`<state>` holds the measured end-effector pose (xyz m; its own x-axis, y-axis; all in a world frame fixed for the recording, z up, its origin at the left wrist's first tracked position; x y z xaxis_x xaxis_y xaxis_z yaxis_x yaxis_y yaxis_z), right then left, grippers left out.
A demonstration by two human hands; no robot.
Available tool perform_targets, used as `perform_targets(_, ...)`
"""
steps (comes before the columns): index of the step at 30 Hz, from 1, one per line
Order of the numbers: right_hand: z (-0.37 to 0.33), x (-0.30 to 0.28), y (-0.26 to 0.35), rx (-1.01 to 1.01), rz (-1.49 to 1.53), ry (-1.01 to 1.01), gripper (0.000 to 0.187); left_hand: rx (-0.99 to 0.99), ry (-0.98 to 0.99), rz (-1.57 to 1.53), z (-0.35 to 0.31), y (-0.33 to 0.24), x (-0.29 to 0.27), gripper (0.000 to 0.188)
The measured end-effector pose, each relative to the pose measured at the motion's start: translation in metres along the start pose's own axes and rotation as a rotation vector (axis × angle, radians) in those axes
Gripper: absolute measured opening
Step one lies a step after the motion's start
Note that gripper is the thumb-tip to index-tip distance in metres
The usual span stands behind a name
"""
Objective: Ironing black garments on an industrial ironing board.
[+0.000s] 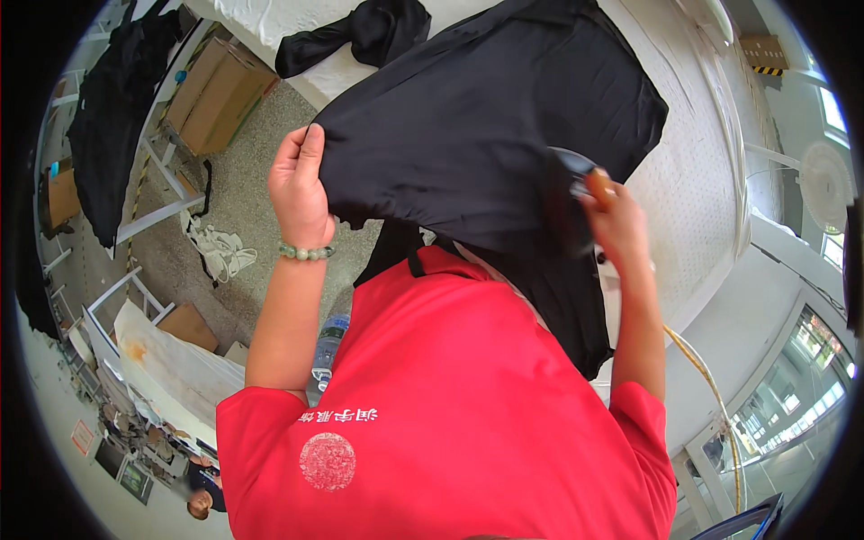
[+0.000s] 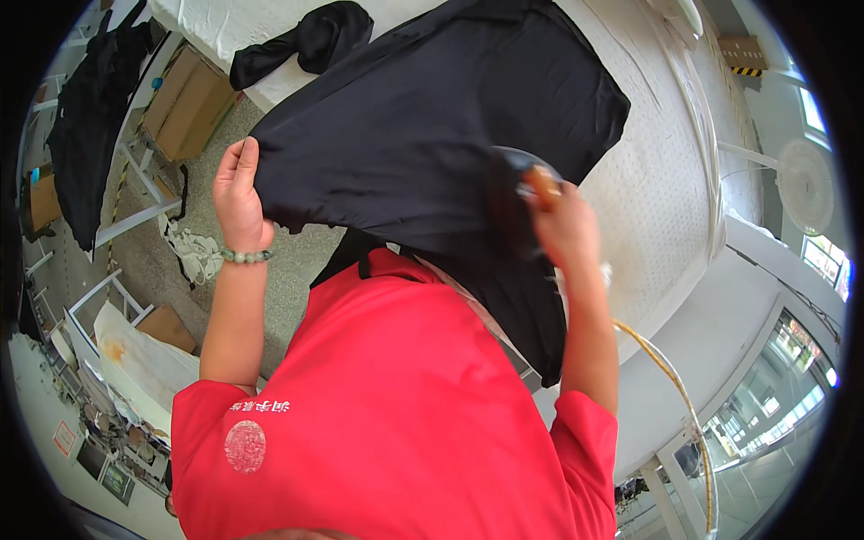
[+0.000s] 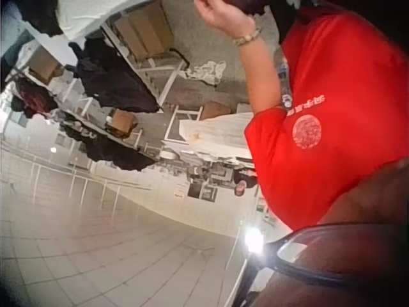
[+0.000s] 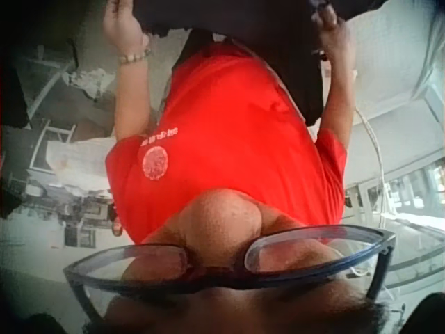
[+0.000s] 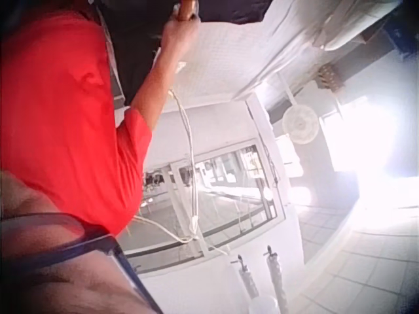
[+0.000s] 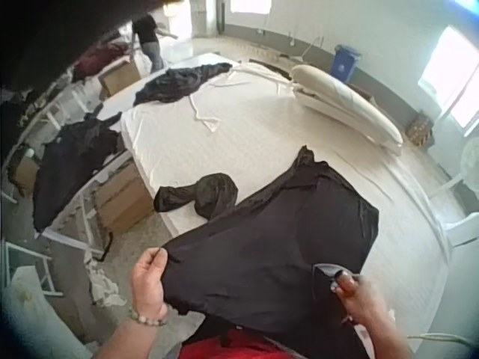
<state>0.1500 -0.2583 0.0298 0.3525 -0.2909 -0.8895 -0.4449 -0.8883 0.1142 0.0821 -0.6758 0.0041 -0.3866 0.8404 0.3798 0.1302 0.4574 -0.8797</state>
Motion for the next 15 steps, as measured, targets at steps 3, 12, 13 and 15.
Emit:
perform_targets(3, 0.008, 0.002, -0.129, 0.255, -0.059, -0.215, 0.043, -0.094, -0.067, -0.012, 0.000, -0.001, 0.005, 0.018)
perform_targets(12, -0.039, 0.013, -0.278, 0.443, -0.288, -0.490, 0.054, -0.116, 0.289, -0.048, -0.003, -0.029, 0.092, 0.026)
perform_targets(13, -0.054, 0.020, -0.250, 0.249, -0.299, -0.655, 0.054, -0.113, 0.320, -0.077, -0.001, -0.034, 0.101, 0.027)
perform_targets(15, -0.092, 0.042, -0.193, -0.098, -0.174, -0.781, 0.052, -0.082, 0.318, -0.125, 0.000, -0.042, 0.115, 0.029)
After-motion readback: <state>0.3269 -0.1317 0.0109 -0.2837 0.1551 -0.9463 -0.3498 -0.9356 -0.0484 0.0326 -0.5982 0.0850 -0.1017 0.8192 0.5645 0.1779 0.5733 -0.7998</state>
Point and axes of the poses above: each hand's wrist, its own z-axis towards the middle knuckle, its own x-axis out of the palm, y = z × x, the point moved 2 cm from there along z, towards the middle knuckle, and after that the axes turned 7 degrees about -z, right-handed, at the moved point
